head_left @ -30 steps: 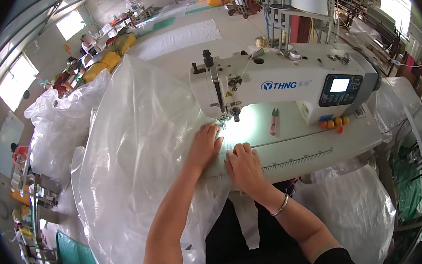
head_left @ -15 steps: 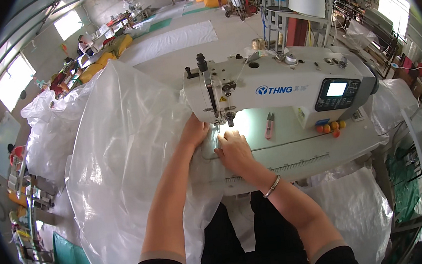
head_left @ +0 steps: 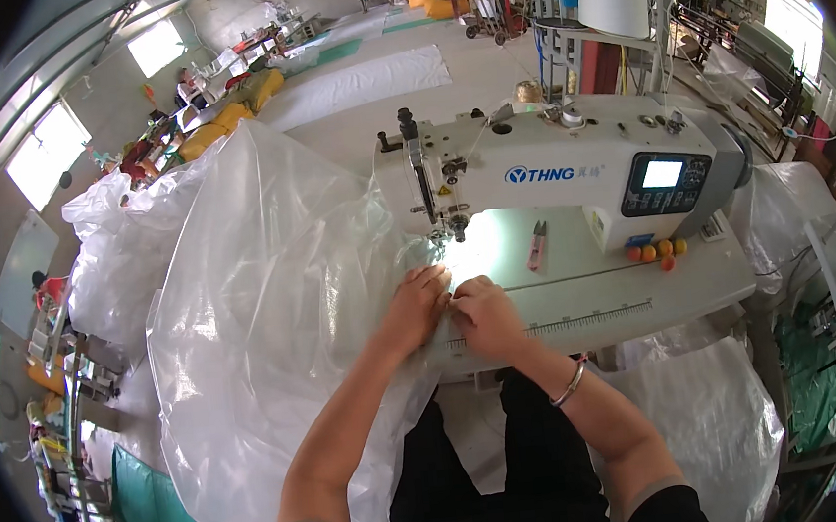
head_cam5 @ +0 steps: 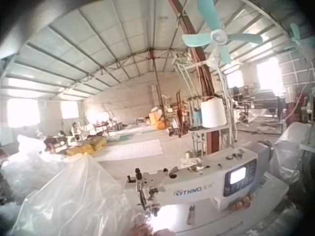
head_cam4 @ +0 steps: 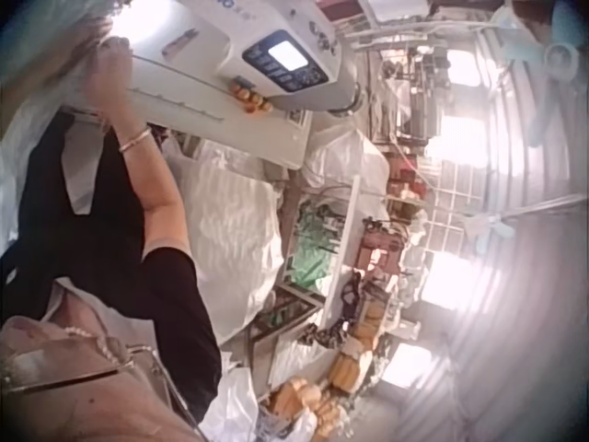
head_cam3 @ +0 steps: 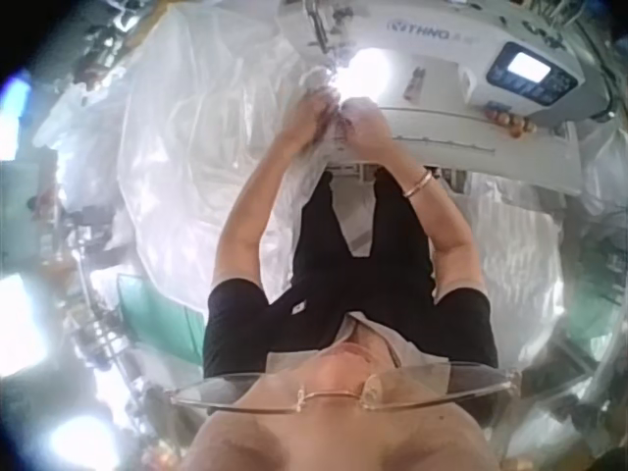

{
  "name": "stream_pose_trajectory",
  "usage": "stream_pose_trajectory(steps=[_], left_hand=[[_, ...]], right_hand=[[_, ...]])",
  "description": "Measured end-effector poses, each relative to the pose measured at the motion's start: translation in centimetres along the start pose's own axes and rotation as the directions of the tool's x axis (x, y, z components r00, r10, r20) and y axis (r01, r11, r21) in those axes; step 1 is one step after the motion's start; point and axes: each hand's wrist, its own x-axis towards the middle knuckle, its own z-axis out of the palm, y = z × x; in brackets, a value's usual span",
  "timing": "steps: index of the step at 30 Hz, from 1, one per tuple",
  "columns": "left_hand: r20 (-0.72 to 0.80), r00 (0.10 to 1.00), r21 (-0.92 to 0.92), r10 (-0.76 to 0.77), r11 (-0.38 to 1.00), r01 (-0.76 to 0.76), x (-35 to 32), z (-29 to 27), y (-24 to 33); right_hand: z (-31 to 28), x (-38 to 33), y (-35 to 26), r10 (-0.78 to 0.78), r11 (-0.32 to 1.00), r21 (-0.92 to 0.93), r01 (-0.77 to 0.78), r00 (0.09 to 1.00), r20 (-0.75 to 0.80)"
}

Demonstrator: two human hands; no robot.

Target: The person aligns and sews large white plastic sheets using an industrial sewing machine. They repeatedly position the material under the needle, guide it through the machine, and trim excess thread with scissors. The process involves handling the plastic with both hands to maintain alignment during stitching.

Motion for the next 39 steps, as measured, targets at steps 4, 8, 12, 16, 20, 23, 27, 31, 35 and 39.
stream_pose_trajectory(steps=[4, 8, 12, 16, 20, 23, 27, 31, 35, 39], left_hand=[[0.052, 0.997, 0.132, -0.060, 0.990, 0.052, -0.2, -0.6, 1.1], [0.052, 0.997, 0.152, -0.065, 0.987, 0.056, 0.2, -0.6, 0.3], [0.089, 0.992, 0.154, -0.093, 0.985, 0.078, 0.7, -0.6, 0.0], [0.081, 0.994, 0.177, -0.078, 0.982, 0.063, 0.8, -0.4, 0.0], [0.064, 0.994, 0.179, -0.088, 0.981, 0.075, 0.9, -0.3, -0.1], [0.056, 0.994, 0.176, -0.096, 0.981, 0.085, 1.0, -0.4, 0.0], [0.050, 0.993, 0.171, -0.106, 0.981, 0.096, 1.1, -0.5, 0.4], [0.070, 0.991, 0.180, -0.114, 0.979, 0.100, 1.0, -0.5, 0.3], [0.046, 0.994, 0.172, -0.097, 0.981, 0.088, 0.8, -0.6, 0.3], [0.038, 0.994, 0.165, -0.102, 0.982, 0.094, 0.8, -0.5, 0.4]], right_hand=[[-0.4, 1.3, 2.4, 0.290, 0.941, 0.240, -0.237, 0.932, -0.216], [-0.7, 3.8, 3.8, 0.412, 0.890, 0.340, -0.303, 0.853, -0.319], [0.2, 6.1, 4.9, 0.433, 0.873, 0.410, -0.265, 0.808, -0.400], [1.4, 7.0, 6.1, 0.442, 0.871, 0.429, -0.240, 0.766, -0.467], [2.0, 7.1, 6.7, 0.451, 0.872, 0.407, -0.271, 0.767, -0.456], [1.8, 7.4, 6.5, 0.433, 0.883, 0.393, -0.258, 0.772, -0.466], [1.8, 7.2, 6.7, 0.415, 0.888, 0.401, -0.226, 0.773, -0.481], [1.9, 7.2, 6.7, 0.425, 0.880, 0.414, -0.232, 0.773, -0.471], [1.9, 7.3, 6.7, 0.420, 0.882, 0.415, -0.224, 0.772, -0.476], [1.9, 7.3, 6.8, 0.389, 0.903, 0.372, -0.216, 0.777, -0.494]])
